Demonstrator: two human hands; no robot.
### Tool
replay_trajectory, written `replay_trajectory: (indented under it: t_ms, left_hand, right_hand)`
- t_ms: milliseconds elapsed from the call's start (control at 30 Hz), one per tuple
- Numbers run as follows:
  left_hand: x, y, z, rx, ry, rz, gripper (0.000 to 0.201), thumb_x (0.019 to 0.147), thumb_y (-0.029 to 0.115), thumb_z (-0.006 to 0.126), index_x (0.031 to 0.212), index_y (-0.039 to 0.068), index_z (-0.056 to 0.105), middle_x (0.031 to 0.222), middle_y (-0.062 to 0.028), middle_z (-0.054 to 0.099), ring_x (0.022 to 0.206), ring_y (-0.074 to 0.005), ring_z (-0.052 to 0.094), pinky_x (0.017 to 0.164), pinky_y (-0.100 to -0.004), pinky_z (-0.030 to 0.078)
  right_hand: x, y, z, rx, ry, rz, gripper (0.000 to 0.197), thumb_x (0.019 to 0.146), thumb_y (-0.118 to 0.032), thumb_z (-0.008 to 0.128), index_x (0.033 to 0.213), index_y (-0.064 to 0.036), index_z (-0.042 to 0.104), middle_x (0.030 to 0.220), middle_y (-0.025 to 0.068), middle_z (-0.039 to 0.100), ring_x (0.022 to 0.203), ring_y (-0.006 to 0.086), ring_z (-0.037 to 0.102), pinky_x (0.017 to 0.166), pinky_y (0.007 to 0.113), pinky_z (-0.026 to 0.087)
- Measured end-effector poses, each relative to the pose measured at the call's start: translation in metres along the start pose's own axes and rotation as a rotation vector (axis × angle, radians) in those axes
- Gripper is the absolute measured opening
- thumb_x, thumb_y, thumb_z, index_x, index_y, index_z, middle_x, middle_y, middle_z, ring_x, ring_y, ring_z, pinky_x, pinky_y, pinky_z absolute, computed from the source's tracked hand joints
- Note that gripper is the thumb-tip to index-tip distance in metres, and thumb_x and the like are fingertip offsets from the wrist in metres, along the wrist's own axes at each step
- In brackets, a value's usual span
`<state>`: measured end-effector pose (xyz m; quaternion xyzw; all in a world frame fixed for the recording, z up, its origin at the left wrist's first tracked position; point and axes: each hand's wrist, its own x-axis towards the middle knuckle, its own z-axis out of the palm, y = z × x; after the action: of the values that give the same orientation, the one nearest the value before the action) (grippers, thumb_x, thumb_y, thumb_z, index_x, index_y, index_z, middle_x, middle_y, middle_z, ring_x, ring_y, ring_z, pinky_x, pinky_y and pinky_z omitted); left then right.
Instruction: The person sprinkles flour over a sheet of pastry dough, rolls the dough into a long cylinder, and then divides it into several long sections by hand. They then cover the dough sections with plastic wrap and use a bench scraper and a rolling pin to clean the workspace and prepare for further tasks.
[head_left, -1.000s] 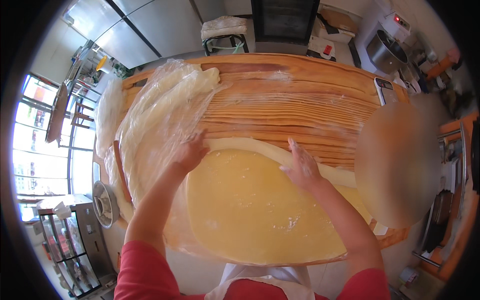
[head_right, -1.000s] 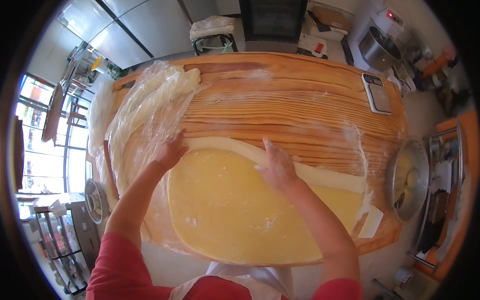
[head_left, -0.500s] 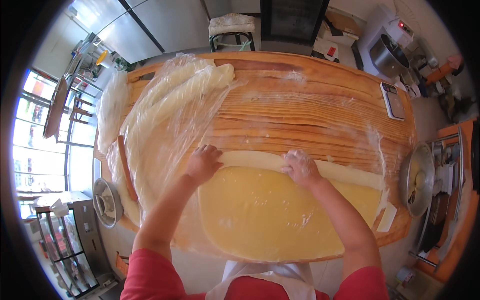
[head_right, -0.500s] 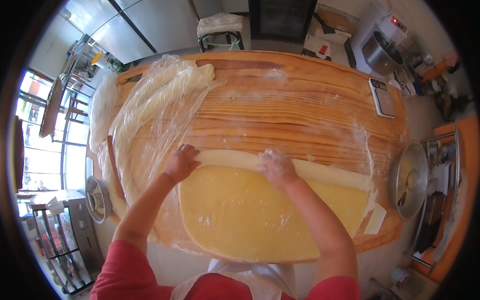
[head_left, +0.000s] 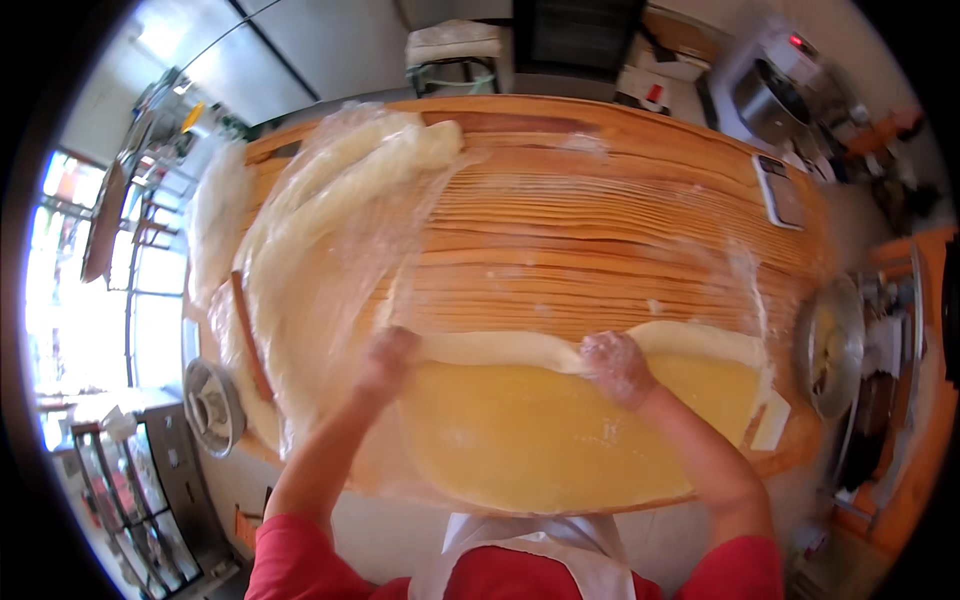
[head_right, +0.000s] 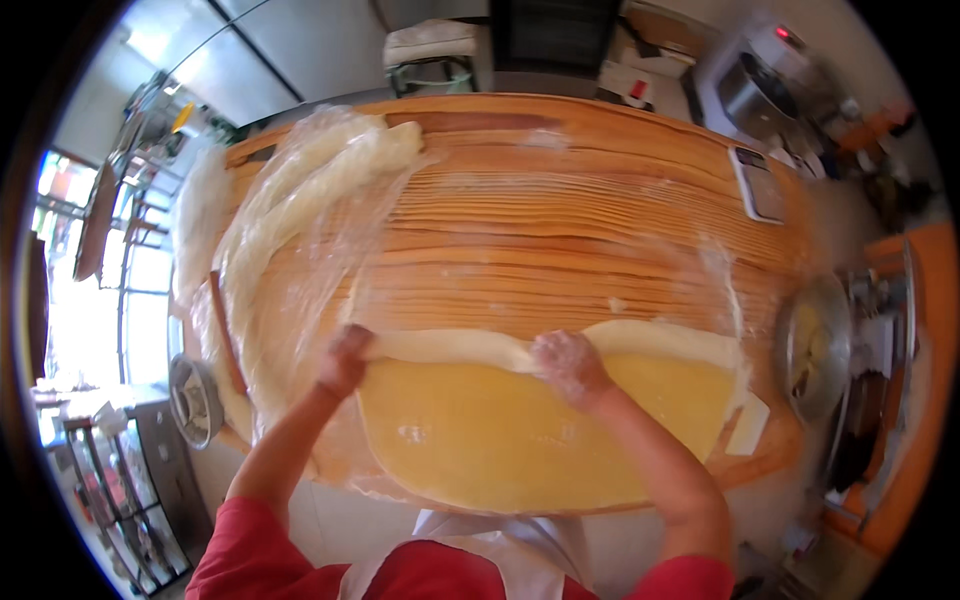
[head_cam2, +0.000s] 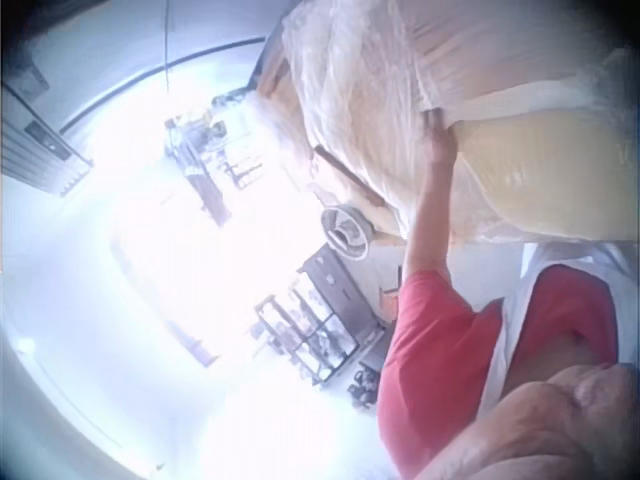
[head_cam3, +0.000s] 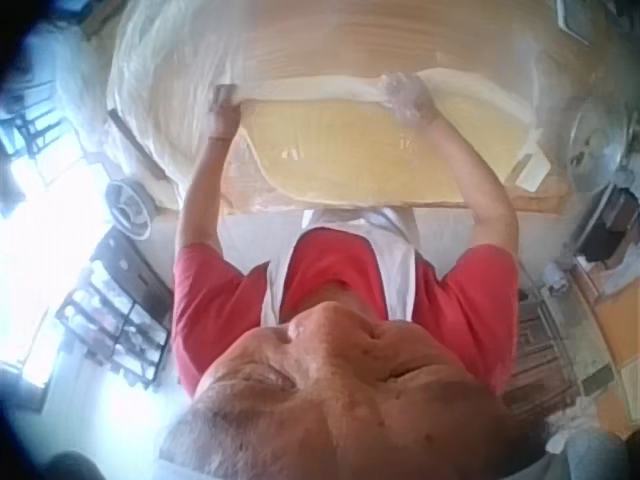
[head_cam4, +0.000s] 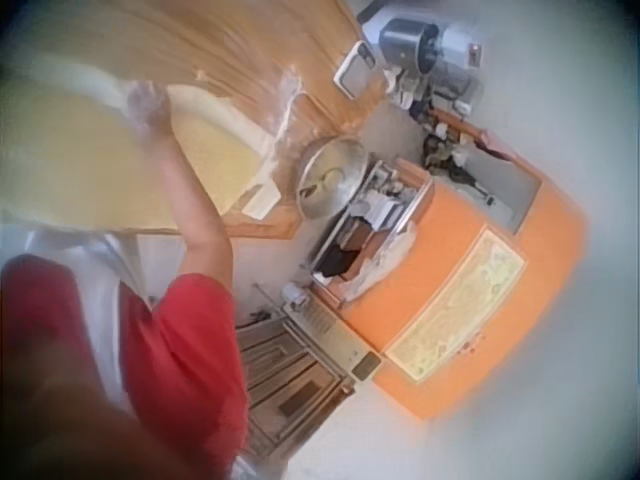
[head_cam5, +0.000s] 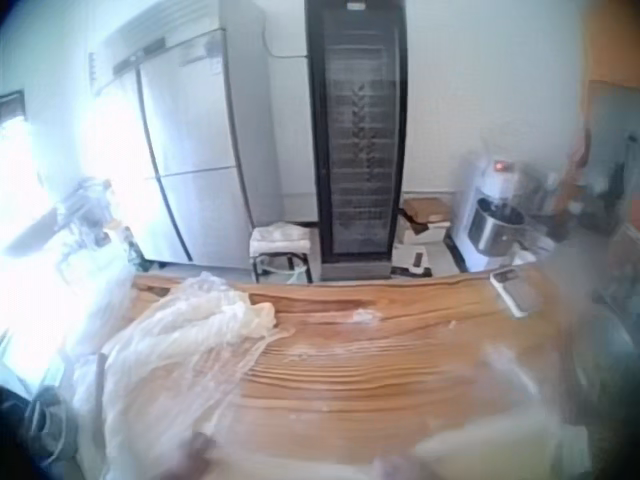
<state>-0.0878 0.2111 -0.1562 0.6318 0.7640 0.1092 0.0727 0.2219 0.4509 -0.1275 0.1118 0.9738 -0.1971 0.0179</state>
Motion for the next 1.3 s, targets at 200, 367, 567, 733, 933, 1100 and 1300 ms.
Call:
replay_trajectory:
  t_ms: [200, 367, 567, 733, 933, 1100, 1300]
  left_hand:
    - [0.038, 0.011, -0.052, -0.032, -0.060, -0.526, 0.044, 0.063, 0.003, 0.051, 0.107, 0.000, 0.048, 0.111, -0.0205, 0.046, 0.105, -0.0354, 0.042, 0.090, -0.0400, 0.033]
    - [0.111, 0.136, -0.025, -0.214, -0.108, 0.086, 0.056, 0.064, 0.011, 0.059, 0.116, 0.001, 0.040, 0.115, -0.0198, 0.044, 0.107, -0.0338, 0.040, 0.091, -0.0409, 0.031]
    - [0.136, 0.234, 0.015, 0.082, -0.463, 0.358, 0.047, 0.065, 0.026, 0.062, 0.105, 0.005, 0.046, 0.100, -0.0132, 0.049, 0.099, -0.0322, 0.044, 0.083, -0.0405, 0.035]
    - [0.141, 0.267, 0.017, -0.100, -0.032, 0.294, 0.044, 0.067, 0.022, 0.062, 0.104, 0.004, 0.048, 0.103, -0.0154, 0.048, 0.092, -0.0331, 0.045, 0.078, -0.0406, 0.037]
    - [0.138, 0.297, 0.037, 0.068, -0.204, 0.338, 0.037, 0.066, 0.008, 0.057, 0.102, 0.003, 0.050, 0.097, -0.0150, 0.050, 0.088, -0.0314, 0.046, 0.075, -0.0385, 0.038]
    - [0.127, 0.330, 0.020, -0.155, 0.023, 0.346, 0.032, 0.068, 0.014, 0.059, 0.097, 0.003, 0.053, 0.092, -0.0157, 0.051, 0.082, -0.0338, 0.048, 0.073, -0.0439, 0.039]
    - [0.140, 0.347, 0.045, -0.164, -0.204, 0.382, 0.038, 0.068, 0.022, 0.061, 0.100, 0.004, 0.051, 0.096, -0.0152, 0.050, 0.083, -0.0352, 0.048, 0.073, -0.0461, 0.038]
  right_hand:
    - [-0.060, 0.029, -0.029, -0.064, 0.253, 0.183, 0.050, 0.064, -0.013, 0.059, 0.111, -0.0043, 0.045, 0.114, 0.0149, 0.045, 0.105, 0.0314, 0.041, 0.089, 0.043, 0.033]
    - [-0.162, 0.130, -0.048, -0.327, 0.120, 0.647, 0.053, 0.064, -0.012, 0.060, 0.113, -0.0040, 0.043, 0.120, 0.0162, 0.041, 0.110, 0.0335, 0.037, 0.091, 0.044, 0.031]
    - [-0.180, 0.151, -0.067, -0.155, -0.035, 0.486, 0.043, 0.067, -0.016, 0.057, 0.107, -0.0057, 0.047, 0.112, 0.0156, 0.046, 0.106, 0.0323, 0.041, 0.087, 0.041, 0.035]
    - [-0.197, 0.146, -0.062, -0.117, 0.494, 0.314, 0.032, 0.069, -0.015, 0.056, 0.099, -0.0055, 0.050, 0.098, 0.0141, 0.052, 0.093, 0.0307, 0.049, 0.083, 0.040, 0.038]
    - [-0.208, 0.165, -0.055, 0.053, 0.200, 0.285, 0.038, 0.071, -0.015, 0.055, 0.107, -0.0062, 0.047, 0.108, 0.0148, 0.049, 0.101, 0.0323, 0.046, 0.089, 0.039, 0.035]
    - [-0.230, 0.143, -0.045, 0.128, 0.477, 0.251, 0.037, 0.068, -0.012, 0.057, 0.105, -0.0085, 0.050, 0.103, 0.0140, 0.049, 0.096, 0.0297, 0.048, 0.083, 0.039, 0.038]
    - [-0.232, 0.152, -0.039, 0.071, 0.238, 0.177, 0.046, 0.062, -0.013, 0.064, 0.105, -0.0052, 0.048, 0.103, 0.0125, 0.048, 0.100, 0.0292, 0.045, 0.085, 0.039, 0.037]
